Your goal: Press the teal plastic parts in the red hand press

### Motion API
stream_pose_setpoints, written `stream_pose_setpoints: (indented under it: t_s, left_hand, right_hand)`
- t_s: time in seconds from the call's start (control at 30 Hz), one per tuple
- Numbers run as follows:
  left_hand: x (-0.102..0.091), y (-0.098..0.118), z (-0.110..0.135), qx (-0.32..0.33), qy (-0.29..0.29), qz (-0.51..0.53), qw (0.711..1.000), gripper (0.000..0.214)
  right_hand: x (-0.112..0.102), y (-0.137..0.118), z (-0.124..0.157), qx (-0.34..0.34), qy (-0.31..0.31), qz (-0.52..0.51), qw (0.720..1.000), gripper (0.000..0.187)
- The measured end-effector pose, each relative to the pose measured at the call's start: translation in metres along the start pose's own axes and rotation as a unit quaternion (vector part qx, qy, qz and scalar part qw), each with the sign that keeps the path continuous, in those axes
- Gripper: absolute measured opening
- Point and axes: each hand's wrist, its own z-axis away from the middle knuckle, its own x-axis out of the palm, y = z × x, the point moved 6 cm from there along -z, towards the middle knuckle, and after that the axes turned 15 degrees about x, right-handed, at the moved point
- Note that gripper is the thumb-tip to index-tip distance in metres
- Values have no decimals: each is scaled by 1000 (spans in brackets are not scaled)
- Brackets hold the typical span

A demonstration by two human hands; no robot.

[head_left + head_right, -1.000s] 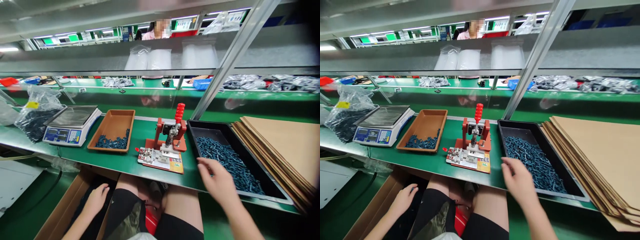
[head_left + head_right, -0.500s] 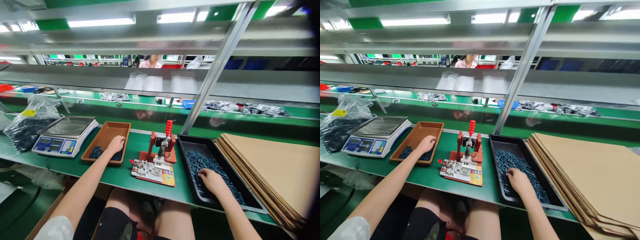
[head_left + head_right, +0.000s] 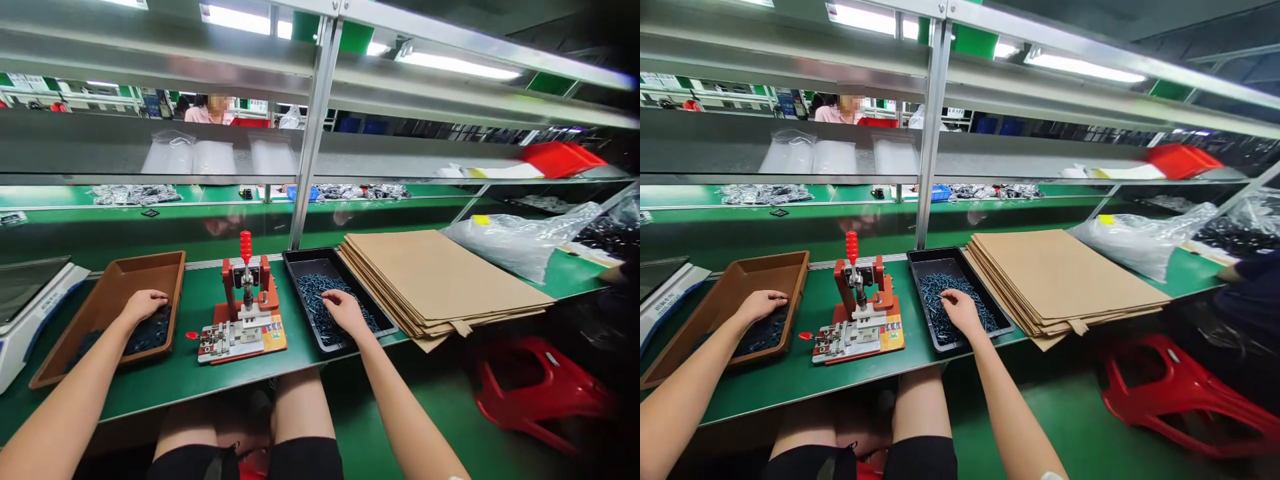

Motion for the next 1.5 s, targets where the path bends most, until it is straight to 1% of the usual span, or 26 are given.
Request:
stream_pose_setpoints:
  t_s: [0.07, 0.1, 0.17, 0.23, 0.27, 0.3, 0.37, 0.43, 0.47, 0.5, 0.57, 0.63, 0.7, 0.77, 0.83, 0.9, 1.0, 1.07, 1.23, 1.27, 1.4, 1.47, 1.5]
  left_hand:
    - [-13, -3, 11, -24, 17, -7, 1000, 17]
    - [-21, -3, 18, -35, 40, -9, 999, 19]
    - [-38, 1, 33, -47, 109, -8, 993, 21]
    - [-47, 16, 53, -41, 164, 2, 986, 27]
    - [-47, 27, 63, -27, 173, 24, 984, 31]
    - [-43, 40, 74, -10, 175, 56, 983, 37]
    - [-27, 72, 95, 18, 165, 150, 975, 47]
    - [-1, 105, 115, 28, 127, 232, 964, 55]
    - [13, 120, 123, 32, 102, 249, 963, 56]
    - [27, 133, 129, 44, 78, 251, 964, 56]
    - [50, 155, 135, 85, 44, 218, 971, 50]
    - [69, 167, 135, 123, 17, 173, 977, 43]
    - [83, 173, 130, 148, -18, 135, 980, 32]
    - [93, 179, 123, 176, -48, 90, 979, 23]
    - [98, 185, 116, 209, -61, 36, 975, 25]
    - [102, 191, 111, 235, -68, -5, 970, 29]
    - [109, 196, 110, 264, -86, -37, 960, 32]
    - [111, 198, 110, 272, -98, -34, 957, 32]
    - [111, 192, 106, 200, -96, -5, 975, 17]
    - [112, 193, 106, 200, -93, -7, 975, 17]
    - [117, 200, 109, 253, -64, -52, 964, 22]
    - [119, 202, 111, 263, -56, -76, 960, 21]
    - [120, 202, 111, 264, -61, -83, 959, 22]
  right_hand:
    - [2, 0, -1, 3, 0, 22, 1000, 21]
    - [2, 0, -1, 7, -1, 22, 1000, 20]
    - [3, 0, 0, 16, -6, -12, 1000, 19]
    - [7, -4, 7, 18, -29, -73, 997, 21]
    - [11, -9, 13, 15, -45, -102, 994, 24]
    - [15, -14, 21, 11, -60, -126, 990, 28]
    - [26, -28, 40, -3, -88, -152, 984, 33]
    - [40, -41, 63, -19, -103, -157, 982, 30]
    - [49, -46, 74, -27, -107, -158, 981, 28]
    - [58, -50, 85, -31, -110, -160, 981, 26]
    - [75, -52, 101, -26, -109, -174, 978, 24]
    - [91, -50, 112, -16, -110, -190, 975, 27]
    - [103, -50, 117, -25, -113, -183, 976, 27]
    - [109, -51, 118, -48, -101, -155, 982, 22]
    - [112, -49, 115, -53, -73, -132, 987, 20]
    - [116, -44, 110, -31, -58, -131, 989, 20]
    - [121, -34, 106, 4, -65, -162, 985, 18]
    - [122, -29, 105, 13, -69, -197, 978, 16]
    - [126, -23, 105, 49, -106, -280, 953, 21]
    - [128, -22, 104, 57, -114, -291, 948, 22]
    - [136, -18, 103, 74, -134, -321, 935, 24]
    - [137, -17, 103, 64, -135, -304, 941, 22]
    - [137, -18, 104, 47, -131, -285, 948, 20]
